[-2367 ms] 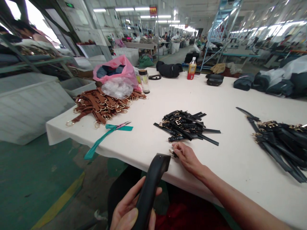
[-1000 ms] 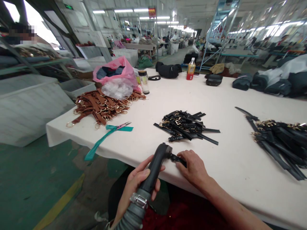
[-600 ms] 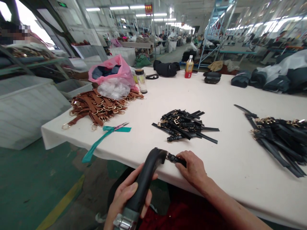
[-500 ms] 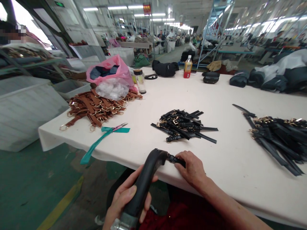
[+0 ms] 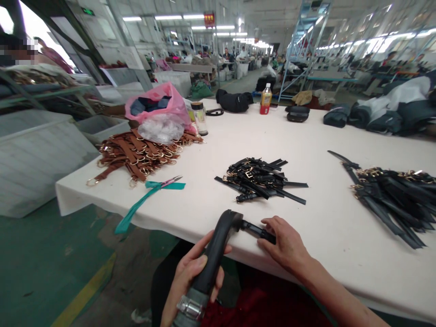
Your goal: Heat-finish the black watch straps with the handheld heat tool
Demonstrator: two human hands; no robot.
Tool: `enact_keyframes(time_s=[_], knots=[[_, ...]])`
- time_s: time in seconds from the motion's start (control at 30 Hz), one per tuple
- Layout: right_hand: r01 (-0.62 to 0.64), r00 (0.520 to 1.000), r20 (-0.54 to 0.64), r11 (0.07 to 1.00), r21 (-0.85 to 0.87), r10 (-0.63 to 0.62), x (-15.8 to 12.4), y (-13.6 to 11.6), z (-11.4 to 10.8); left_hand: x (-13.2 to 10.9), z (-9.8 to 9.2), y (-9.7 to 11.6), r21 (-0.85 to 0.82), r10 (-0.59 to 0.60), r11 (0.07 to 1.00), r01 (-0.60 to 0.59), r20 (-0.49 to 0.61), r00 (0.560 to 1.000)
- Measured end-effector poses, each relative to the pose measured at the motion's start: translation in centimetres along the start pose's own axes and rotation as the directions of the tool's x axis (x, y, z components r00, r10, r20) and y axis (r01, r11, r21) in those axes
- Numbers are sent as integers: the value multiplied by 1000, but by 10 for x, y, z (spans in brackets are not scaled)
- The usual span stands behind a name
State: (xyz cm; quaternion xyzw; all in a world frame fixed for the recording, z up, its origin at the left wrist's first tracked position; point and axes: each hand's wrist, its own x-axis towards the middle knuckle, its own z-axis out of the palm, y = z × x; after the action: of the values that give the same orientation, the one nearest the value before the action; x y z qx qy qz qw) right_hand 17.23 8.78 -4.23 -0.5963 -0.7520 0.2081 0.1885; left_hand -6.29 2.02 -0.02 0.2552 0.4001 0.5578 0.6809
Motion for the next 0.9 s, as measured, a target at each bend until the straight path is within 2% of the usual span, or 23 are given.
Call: enact_keyframes(time_s=[0.13, 0.27, 0.5, 0.67, 0.9], knots=[[-40, 999, 33, 994, -98, 43, -7, 3, -5, -1, -2, -3, -5, 7, 1000, -7, 4, 1000], [-3, 999, 37, 993, -116, 7, -1, -5, 1, -2, 1, -2, 8, 12, 1000, -12, -8, 1000], [68, 989, 145, 938, -340, -19, 14, -26, -8, 0, -5, -5, 11, 9, 1000, -9, 29, 1000], [111, 983, 179, 925, -363, -48, 21, -33, -8, 2, -8, -5, 4, -5, 1000, 5, 44, 999], [64, 988, 155, 942, -329, -13, 28, -41, 2, 0, -9, -3, 14, -31, 999, 30, 49, 998]])
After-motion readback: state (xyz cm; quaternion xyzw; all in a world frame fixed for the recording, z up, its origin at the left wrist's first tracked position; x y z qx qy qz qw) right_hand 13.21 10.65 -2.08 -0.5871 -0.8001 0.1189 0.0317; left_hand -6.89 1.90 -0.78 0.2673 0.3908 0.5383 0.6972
